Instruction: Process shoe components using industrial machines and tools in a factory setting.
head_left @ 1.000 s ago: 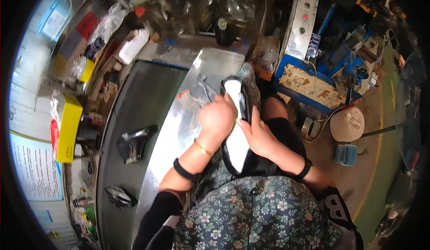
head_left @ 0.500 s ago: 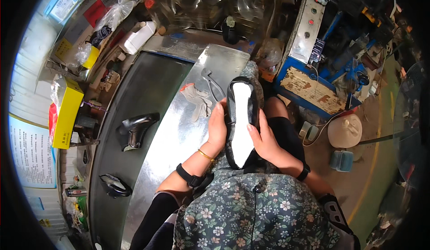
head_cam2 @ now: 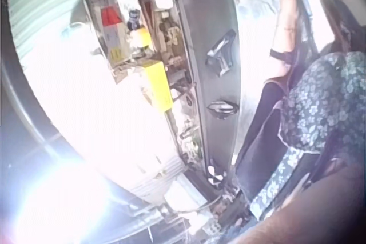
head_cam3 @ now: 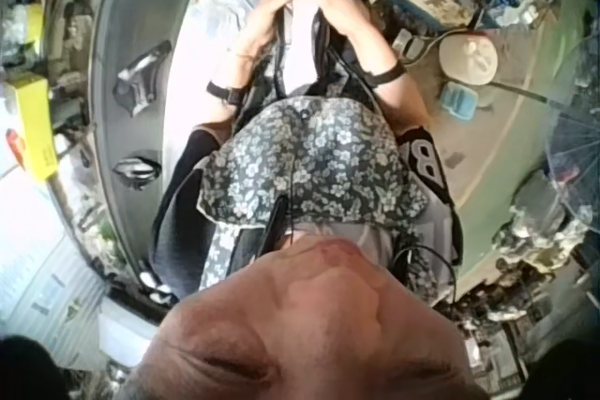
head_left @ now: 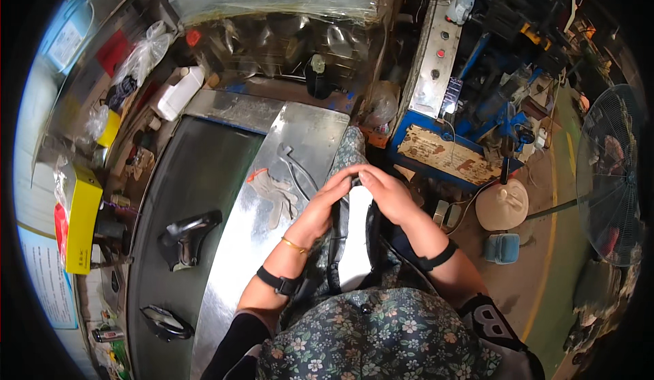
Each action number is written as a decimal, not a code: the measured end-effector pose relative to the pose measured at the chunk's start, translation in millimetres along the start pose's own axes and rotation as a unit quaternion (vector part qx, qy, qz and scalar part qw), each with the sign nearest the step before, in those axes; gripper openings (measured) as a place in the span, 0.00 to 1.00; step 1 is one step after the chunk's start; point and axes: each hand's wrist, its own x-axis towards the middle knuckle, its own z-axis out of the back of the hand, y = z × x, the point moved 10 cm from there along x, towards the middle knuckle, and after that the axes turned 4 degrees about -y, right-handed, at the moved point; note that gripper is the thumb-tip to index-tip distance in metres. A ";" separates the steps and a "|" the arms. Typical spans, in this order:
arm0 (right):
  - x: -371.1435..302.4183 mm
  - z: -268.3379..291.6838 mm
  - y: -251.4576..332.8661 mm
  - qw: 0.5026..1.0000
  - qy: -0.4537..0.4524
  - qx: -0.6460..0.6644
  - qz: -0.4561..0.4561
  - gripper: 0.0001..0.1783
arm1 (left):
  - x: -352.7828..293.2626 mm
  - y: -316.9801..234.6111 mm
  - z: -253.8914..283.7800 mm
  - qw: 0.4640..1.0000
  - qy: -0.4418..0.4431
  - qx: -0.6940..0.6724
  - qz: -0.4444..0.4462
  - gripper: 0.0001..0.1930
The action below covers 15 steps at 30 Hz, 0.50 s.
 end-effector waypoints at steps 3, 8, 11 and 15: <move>-3.1 6.4 22.5 0.984 -0.065 -0.146 0.077 0.13 | -1.8 6.5 8.9 0.999 -0.034 0.008 0.008 0.21; -1.9 13.2 8.8 1.000 0.011 -0.007 -0.023 0.17 | 1.1 5.8 6.4 0.991 -0.021 0.120 -0.060 0.23; -7.6 19.8 -7.3 0.995 0.026 -0.079 -0.048 0.23 | 0.3 15.0 7.5 0.992 0.009 0.119 -0.041 0.26; -19.5 26.8 -9.4 0.999 0.008 -0.053 -0.002 0.26 | -3.1 18.5 -3.0 0.996 0.032 0.087 -0.007 0.40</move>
